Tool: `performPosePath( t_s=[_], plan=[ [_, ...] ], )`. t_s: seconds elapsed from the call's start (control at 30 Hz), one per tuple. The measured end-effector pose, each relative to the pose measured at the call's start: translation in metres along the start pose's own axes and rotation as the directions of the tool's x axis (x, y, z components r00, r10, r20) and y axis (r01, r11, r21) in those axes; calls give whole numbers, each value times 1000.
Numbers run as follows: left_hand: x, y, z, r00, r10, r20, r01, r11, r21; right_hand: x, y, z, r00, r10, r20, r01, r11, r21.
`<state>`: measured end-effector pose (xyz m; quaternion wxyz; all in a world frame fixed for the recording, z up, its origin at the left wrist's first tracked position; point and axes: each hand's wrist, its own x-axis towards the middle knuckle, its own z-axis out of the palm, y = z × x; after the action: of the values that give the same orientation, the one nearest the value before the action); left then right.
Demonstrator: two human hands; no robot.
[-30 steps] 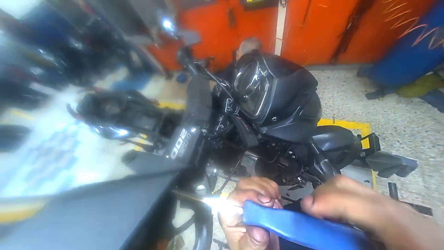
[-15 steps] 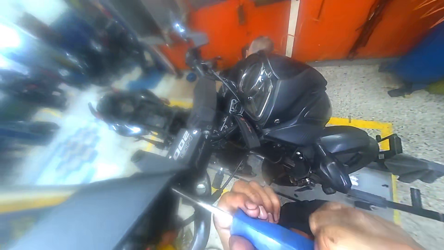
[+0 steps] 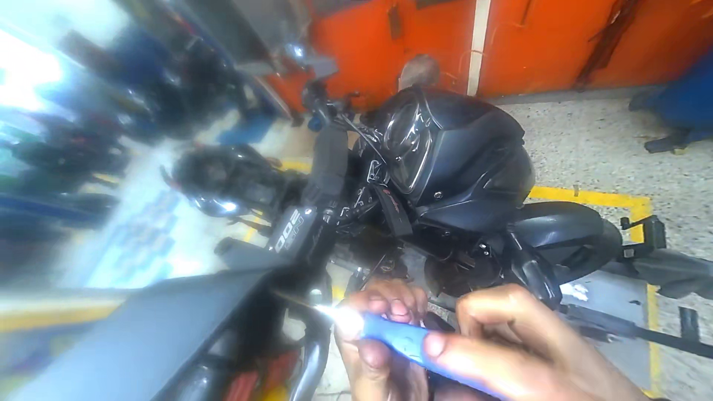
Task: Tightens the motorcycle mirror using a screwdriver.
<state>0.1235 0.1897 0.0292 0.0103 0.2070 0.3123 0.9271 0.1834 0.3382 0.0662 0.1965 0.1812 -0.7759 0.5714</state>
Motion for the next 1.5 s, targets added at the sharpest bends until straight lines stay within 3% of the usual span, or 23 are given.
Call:
performPosePath(
  t_s=[0.1,0.17,0.27,0.4,0.57,0.7,0.83,0.93,1.03,1.1,1.23,1.33,1.5],
  plan=[
    [-4,-1,-7,1000,3,21,-2,1000,-25,-5,4,-8,980,184,79,-197,951,237],
    [-6,1,-12,999,-38,35,41,996,-77,-4,4,-10,959,233,162,-273,912,305],
    [-3,7,-9,992,-107,70,114,988,-103,-3,1,-4,991,109,72,-114,990,77],
    [2,4,2,999,-32,-13,29,985,-170,-1,0,7,996,-70,-51,62,988,-144],
    [1,2,-7,997,-51,50,62,964,-259,-3,3,-10,972,207,106,-218,971,102],
    [2,5,3,992,-124,-36,107,947,-302,-3,4,1,999,32,-29,-34,998,-58],
    [-9,1,-7,973,-229,-2,214,914,-346,-3,8,11,982,-164,-97,161,986,-42],
    [1,12,16,953,-274,-126,209,901,-379,-5,5,2,1000,-20,-6,20,1000,10],
    [0,8,16,967,-225,-116,168,915,-368,-7,9,-2,982,177,66,-181,981,62],
    [0,5,15,977,-181,-111,137,936,-324,-5,9,-3,985,159,71,-163,985,49],
    [-8,-4,8,995,-100,-10,98,989,-110,-3,3,7,998,-6,-60,-4,986,-167],
    [-11,-6,7,994,-75,-80,68,994,-84,-3,5,8,993,-45,-107,33,993,-113],
    [-6,-6,-2,991,-104,85,117,977,-179,-11,14,-13,982,184,52,-188,980,71]
  ],
)
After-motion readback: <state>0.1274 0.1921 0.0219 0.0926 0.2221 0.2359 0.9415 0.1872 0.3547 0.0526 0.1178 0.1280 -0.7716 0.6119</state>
